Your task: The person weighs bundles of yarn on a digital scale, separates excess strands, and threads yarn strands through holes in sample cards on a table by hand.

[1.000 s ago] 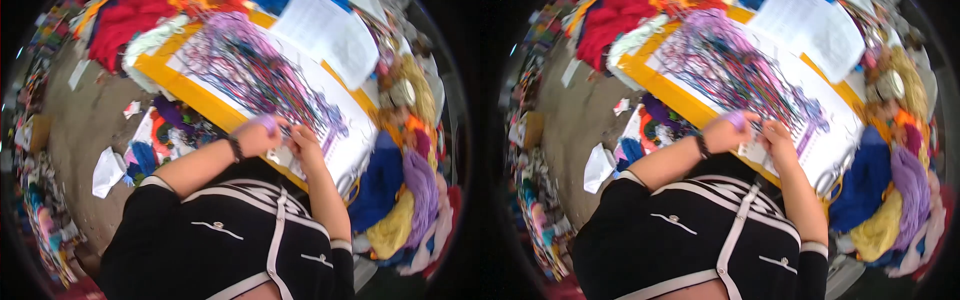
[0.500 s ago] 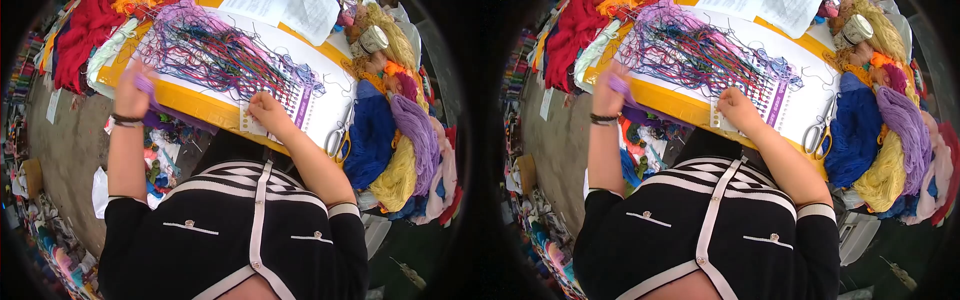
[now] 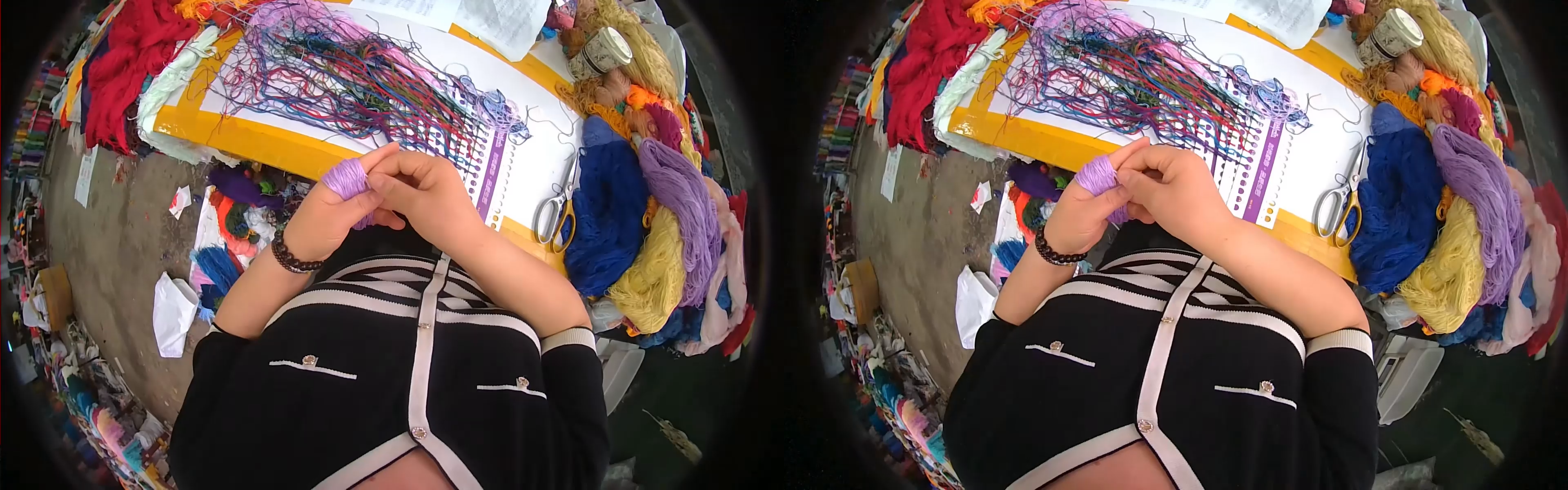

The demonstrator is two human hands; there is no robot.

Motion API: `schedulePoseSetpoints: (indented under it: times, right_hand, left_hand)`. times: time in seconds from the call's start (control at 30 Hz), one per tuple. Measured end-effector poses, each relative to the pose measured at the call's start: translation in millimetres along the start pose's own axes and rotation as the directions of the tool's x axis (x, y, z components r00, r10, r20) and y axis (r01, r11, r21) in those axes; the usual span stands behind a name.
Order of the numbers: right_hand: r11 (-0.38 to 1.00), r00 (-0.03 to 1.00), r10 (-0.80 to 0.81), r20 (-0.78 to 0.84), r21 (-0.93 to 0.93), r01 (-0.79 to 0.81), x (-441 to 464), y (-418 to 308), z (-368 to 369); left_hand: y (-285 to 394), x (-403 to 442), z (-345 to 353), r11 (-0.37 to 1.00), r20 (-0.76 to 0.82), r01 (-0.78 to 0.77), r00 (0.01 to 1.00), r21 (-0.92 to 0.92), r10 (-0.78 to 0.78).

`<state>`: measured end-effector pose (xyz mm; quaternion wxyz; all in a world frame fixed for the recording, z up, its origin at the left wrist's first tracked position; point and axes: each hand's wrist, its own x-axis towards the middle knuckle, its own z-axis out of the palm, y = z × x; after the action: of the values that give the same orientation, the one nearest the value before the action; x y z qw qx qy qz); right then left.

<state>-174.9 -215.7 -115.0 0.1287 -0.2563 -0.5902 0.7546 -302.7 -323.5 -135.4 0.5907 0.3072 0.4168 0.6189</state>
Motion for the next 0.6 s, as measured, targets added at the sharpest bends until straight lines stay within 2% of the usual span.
schedulePoseSetpoints:
  times: [0.13, 0.23, 0.27, 0.3, 0.33, 0.37, 0.4, 0.43, 0.47, 0.5, 0.53, 0.57, 0.6]
  right_hand:
    - [0.998, 0.999, -0.049, 0.013, 0.043, 0.048, -5, 4, -3]
    - [0.997, 0.999, 0.037, -0.026, 0.067, -0.036, -11, -8, -9]
    - [0.968, 0.995, -0.039, -0.088, 0.243, 0.060, -14, -12, -17]
    - [0.900, 0.982, -0.100, -0.163, 0.405, 0.159, -19, -18, -28]
    - [0.838, 0.990, -0.132, -0.049, 0.528, 0.138, -32, -42, -52]
    - [0.810, 0.971, -0.239, -0.009, 0.550, 0.204, -47, -57, -84]
    - [0.621, 0.933, -0.361, -0.005, 0.745, 0.244, -62, -75, -110]
    - [0.667, 0.907, -0.396, -0.142, 0.634, 0.391, -80, -91, -143]
    - [0.747, 0.867, -0.463, -0.184, 0.446, 0.493, -97, -109, -170]
    - [0.825, 0.722, -0.484, -0.495, 0.019, 0.565, -120, -117, -219]
    - [0.822, 0.595, -0.534, -0.601, -0.204, 0.532, -125, -118, -232]
    - [0.816, 0.450, -0.568, -0.689, -0.398, 0.419, -130, -119, -246]
    - [0.698, 0.302, -0.714, -0.632, -0.676, 0.236, -117, -114, -228]
  left_hand:
    - [0, -2, 0, 0.995, 0.080, 0.046, 0.996, -0.092, -0.039]
    - [4, -4, 5, 0.995, 0.057, 0.042, 0.998, -0.089, -0.037]
    - [0, -5, -3, 0.995, 0.062, 0.040, 0.998, -0.090, -0.035]
    - [-8, -9, -22, 0.974, 0.097, -0.027, 0.994, -0.225, 0.050]
    - [-12, -16, -40, 0.929, 0.119, -0.084, 0.984, -0.360, 0.136]
    - [-11, -22, -58, 0.844, 0.036, -0.071, 0.994, -0.531, 0.106]
    - [-1, -33, -71, 0.808, -0.072, -0.110, 0.994, -0.579, 0.084]
    - [0, -43, -100, 0.759, -0.241, -0.182, 0.970, -0.625, 0.033]
    - [8, -52, -123, 0.759, -0.304, -0.234, 0.951, -0.607, 0.051]
    - [14, -63, -151, 0.813, -0.324, -0.261, 0.941, -0.521, 0.095]
    - [22, -69, -161, 0.884, -0.366, -0.258, 0.924, -0.390, 0.107]
    - [25, -67, -159, 0.926, -0.393, -0.226, 0.915, -0.303, 0.094]
    - [28, -66, -157, 0.959, -0.423, -0.189, 0.902, -0.212, 0.084]
